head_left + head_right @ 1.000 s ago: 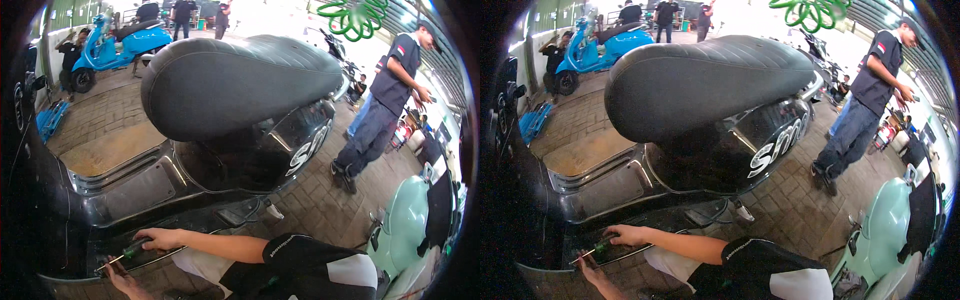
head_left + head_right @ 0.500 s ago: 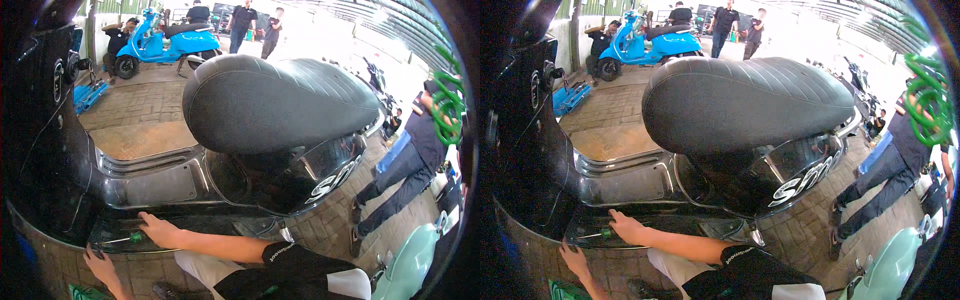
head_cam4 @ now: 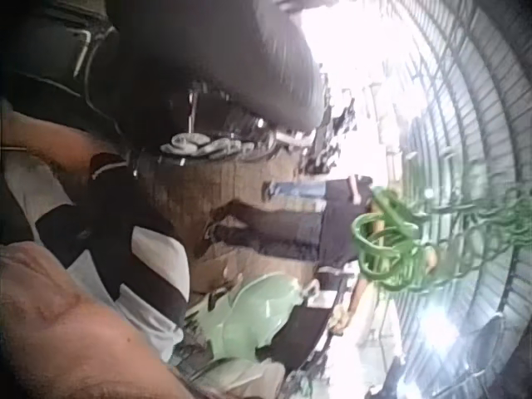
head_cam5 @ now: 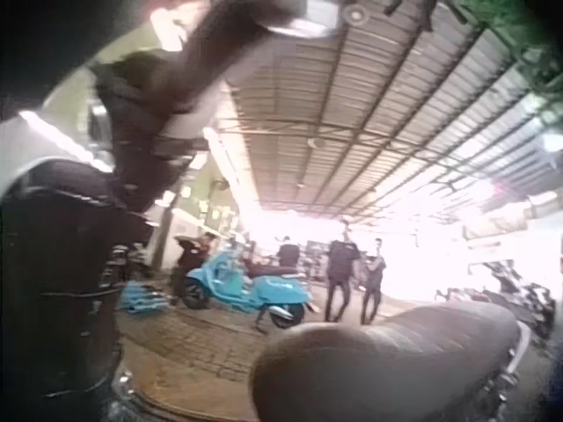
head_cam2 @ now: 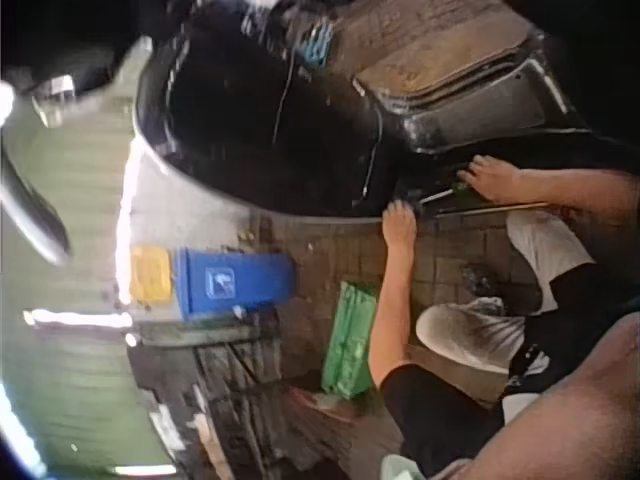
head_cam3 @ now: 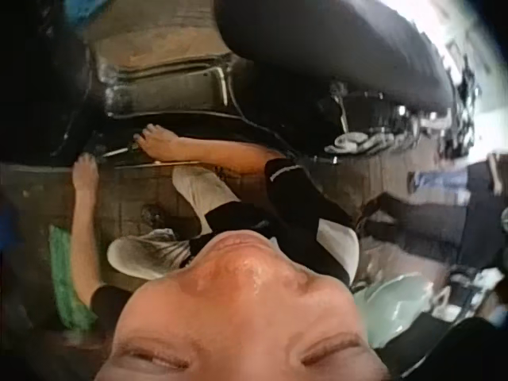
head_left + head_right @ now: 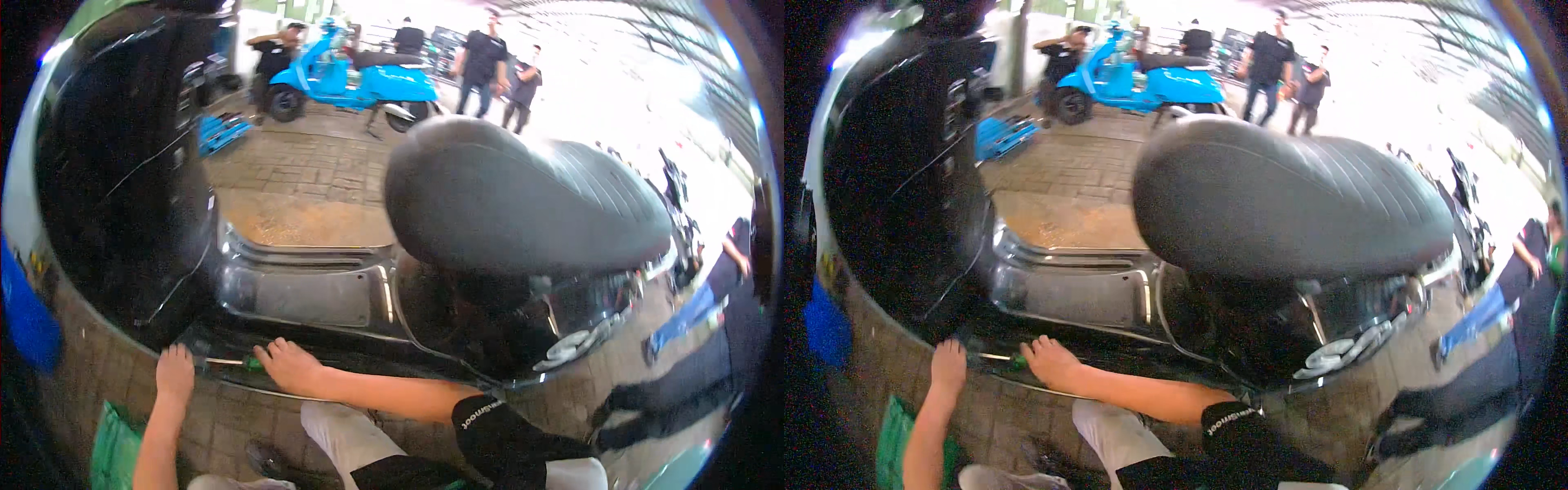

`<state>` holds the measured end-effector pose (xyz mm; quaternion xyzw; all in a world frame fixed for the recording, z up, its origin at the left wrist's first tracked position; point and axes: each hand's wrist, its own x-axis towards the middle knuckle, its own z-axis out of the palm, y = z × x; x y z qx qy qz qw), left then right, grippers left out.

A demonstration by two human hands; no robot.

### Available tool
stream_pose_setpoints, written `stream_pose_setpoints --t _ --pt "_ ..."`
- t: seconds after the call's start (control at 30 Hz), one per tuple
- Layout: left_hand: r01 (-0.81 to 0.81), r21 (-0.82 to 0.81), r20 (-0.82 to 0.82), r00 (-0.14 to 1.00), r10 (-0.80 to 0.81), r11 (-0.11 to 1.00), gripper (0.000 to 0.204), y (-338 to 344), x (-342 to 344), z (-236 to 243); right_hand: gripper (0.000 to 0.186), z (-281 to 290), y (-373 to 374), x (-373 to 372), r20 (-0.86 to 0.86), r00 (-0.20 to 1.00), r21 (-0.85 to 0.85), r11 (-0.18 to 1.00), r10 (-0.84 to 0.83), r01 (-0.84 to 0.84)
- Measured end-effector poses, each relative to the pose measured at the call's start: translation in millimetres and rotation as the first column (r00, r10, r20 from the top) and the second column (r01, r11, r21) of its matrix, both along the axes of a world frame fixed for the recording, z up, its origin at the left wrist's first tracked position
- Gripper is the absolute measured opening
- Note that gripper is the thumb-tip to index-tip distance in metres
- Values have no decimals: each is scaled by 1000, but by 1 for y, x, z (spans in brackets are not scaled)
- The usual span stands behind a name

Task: The person uses a screwdriver to remove screws from the inner fairing and floorboard of a black scooter. They crouch down to access the screws at the base and side of the scooter's body, then wipe a portion of the fairing with a cloth.

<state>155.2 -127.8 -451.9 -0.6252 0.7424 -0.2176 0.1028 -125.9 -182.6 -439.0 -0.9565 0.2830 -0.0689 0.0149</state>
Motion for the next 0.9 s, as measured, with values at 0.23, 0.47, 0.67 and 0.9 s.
stream_pose_setpoints --t 0.23,0.47,0.67,0.9 --pt "-40 38 -74 996 43 998 13 -13 -11 20 57 24 -2 2 -132 990 162 984 -57 78" --pt "-98 140 10 995 98 985 14 -21 -13 27 51 26 -2 -4 -28 999 -15 999 38 -38" --pt "-59 255 -22 997 67 965 14 -20 -20 45 51 33 -1 4 -10 1000 139 990 -22 24" --pt "-39 83 81 996 32 996 19 -16 -12 26 50 51 4 -8 125 992 -42 999 8 -2"
